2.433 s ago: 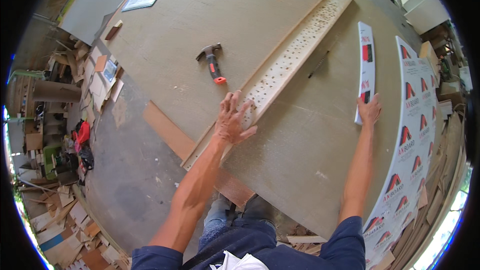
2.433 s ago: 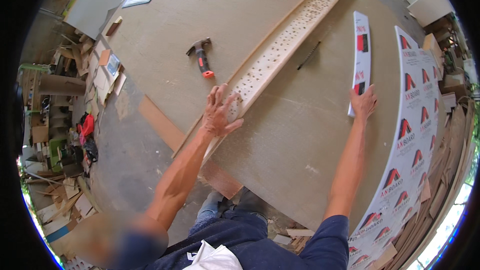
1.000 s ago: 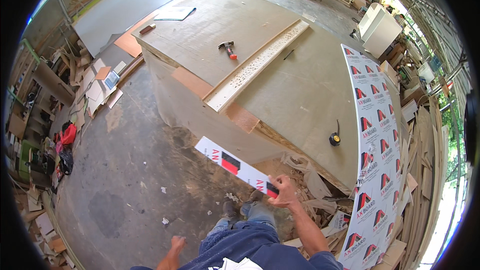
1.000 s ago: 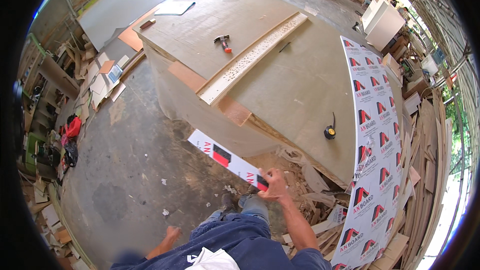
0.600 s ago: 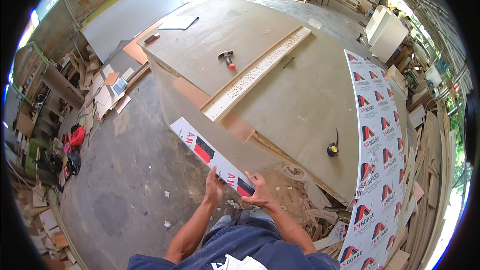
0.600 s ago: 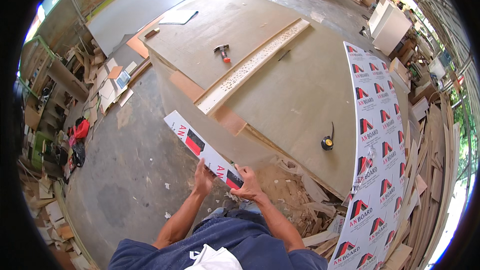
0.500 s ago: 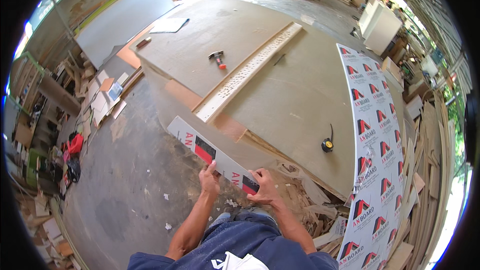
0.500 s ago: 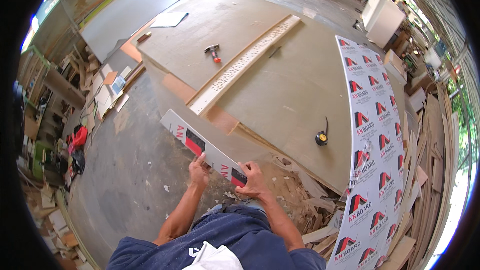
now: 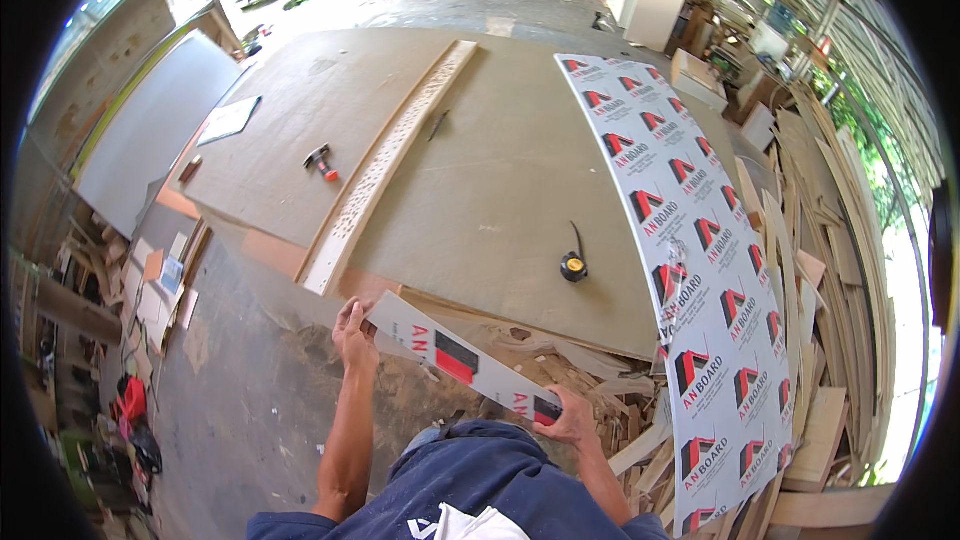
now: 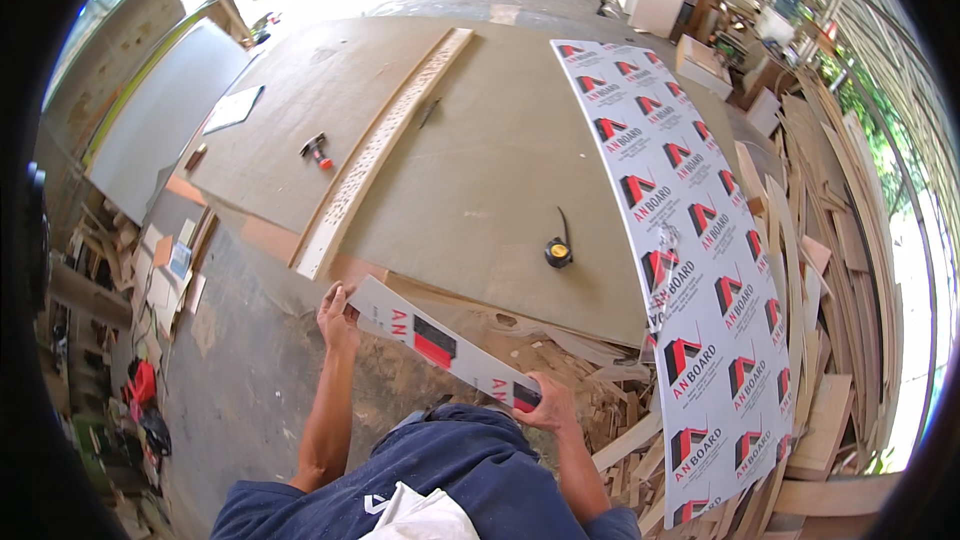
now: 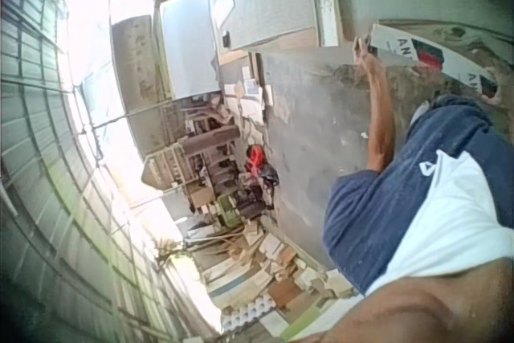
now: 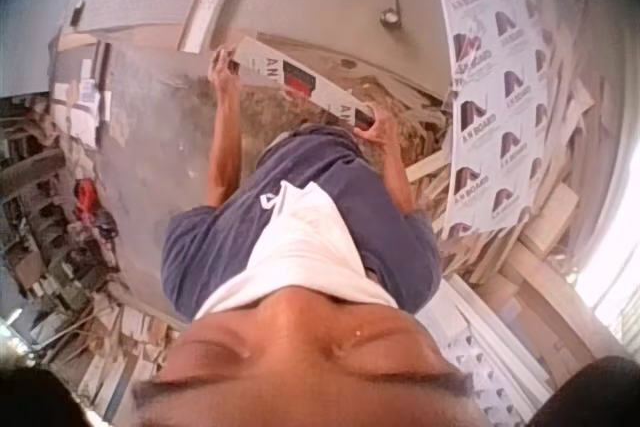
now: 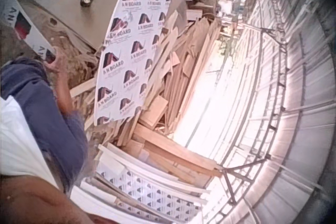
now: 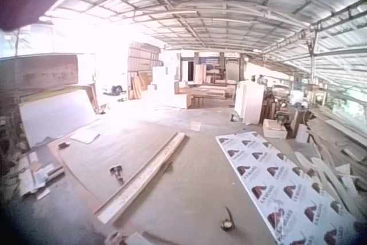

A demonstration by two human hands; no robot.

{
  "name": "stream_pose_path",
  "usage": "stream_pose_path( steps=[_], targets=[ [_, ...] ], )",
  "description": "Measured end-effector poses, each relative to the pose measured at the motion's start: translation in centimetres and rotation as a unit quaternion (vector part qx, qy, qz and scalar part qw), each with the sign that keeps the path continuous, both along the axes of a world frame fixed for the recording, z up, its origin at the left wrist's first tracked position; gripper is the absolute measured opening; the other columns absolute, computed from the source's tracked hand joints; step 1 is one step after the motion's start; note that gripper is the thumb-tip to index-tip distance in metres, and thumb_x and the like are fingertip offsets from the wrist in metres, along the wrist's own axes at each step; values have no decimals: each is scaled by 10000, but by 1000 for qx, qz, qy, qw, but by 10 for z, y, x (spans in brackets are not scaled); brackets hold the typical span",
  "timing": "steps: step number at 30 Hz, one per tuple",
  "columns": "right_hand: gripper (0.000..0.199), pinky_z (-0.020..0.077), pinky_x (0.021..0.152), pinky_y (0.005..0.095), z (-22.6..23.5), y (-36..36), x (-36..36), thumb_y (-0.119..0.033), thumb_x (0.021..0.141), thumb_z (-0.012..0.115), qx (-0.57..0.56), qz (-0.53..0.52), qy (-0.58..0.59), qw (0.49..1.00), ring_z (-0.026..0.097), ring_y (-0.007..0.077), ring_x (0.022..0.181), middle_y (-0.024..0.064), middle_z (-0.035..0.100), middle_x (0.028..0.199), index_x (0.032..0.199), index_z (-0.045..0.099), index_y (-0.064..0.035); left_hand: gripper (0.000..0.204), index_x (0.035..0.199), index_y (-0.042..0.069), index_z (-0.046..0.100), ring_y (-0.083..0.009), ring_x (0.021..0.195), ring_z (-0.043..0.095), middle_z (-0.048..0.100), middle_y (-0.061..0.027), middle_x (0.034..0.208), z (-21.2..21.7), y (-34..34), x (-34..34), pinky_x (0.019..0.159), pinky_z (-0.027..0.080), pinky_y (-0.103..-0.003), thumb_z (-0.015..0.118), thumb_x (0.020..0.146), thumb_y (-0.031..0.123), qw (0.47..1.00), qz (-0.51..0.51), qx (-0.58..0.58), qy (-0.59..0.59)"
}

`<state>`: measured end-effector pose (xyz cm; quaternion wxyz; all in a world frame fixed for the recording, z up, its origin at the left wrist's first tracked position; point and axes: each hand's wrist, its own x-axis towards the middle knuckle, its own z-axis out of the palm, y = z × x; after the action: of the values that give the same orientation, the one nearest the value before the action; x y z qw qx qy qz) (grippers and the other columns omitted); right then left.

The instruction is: The person measures a large sheet of AN BOARD using a tape measure and a perforated wooden strip. They use a hammer to tap the strip into position and then lift the board to inspect it. The person then places the board back down and continues to measure and adjust the strip.

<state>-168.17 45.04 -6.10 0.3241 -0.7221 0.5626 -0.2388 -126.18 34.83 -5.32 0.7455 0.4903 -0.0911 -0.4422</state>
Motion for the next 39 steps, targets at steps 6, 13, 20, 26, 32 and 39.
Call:
stream_pose_path(
  steps=[6, 13, 20, 26, 32, 39],
  targets=[
    [611, 555, 756, 411, -6, 92, -83, -587, 669, 836, 93, -143, 99, 980, 711, 324, 858, 136, 721, 898, 1007, 695, -98, 178, 1011, 59, 639, -169, 663, 613, 560, -4, 715, -43, -10, -20, 708, 554, -335, 637, 996, 237, 997, -53, 45, 46],
    [593, 546, 784, 447, -84, 250, -125, -518, 718, 803, 323, -340, 131, 874, 712, 358, 885, 223, 715, 892, 1014, 721, -11, 184, 939, 56, 641, -160, 608, 573, 532, -8, 676, -60, -11, -39, 684, 542, -330, 644, 975, 237, 987, -94, 131, 11],
    [708, 547, 787, 449, -212, 329, -83, -428, 582, 871, 415, -648, -1, 638, 707, 349, 917, 230, 714, 974, 1033, 690, 87, 130, 940, 57, 633, -206, 669, 636, 607, -42, 708, -67, -25, -51, 661, 521, -365, 662, 931, 184, 968, -185, 171, 12],
    [645, 534, 734, 419, -216, 290, -80, -306, 541, 884, 353, -691, -202, 597, 684, 292, 810, 181, 704, 918, 987, 659, 102, 120, 941, 65, 633, -232, 699, 658, 644, -82, 750, -67, -22, -43, 685, 512, -371, 651, 926, 183, 949, -238, 210, 1],
    [818, 548, 833, 453, -224, 275, -110, -389, 495, 902, 333, -691, -38, 641, 695, 348, 938, 234, 704, 1019, 1065, 631, 130, 140, 975, 69, 640, -240, 744, 656, 657, -85, 776, -80, -17, -39, 682, 504, -383, 657, 921, 198, 948, -236, 211, 5],
    [841, 527, 904, 469, -122, 241, -101, -372, 514, 884, 303, -543, 78, 779, 661, 397, 1042, 219, 690, 1077, 1209, 556, -30, 186, 1019, 55, 636, -243, 764, 655, 658, -85, 814, -108, 26, -10, 656, 509, -358, 660, 922, 211, 948, -218, 230, 16]
  ],
)
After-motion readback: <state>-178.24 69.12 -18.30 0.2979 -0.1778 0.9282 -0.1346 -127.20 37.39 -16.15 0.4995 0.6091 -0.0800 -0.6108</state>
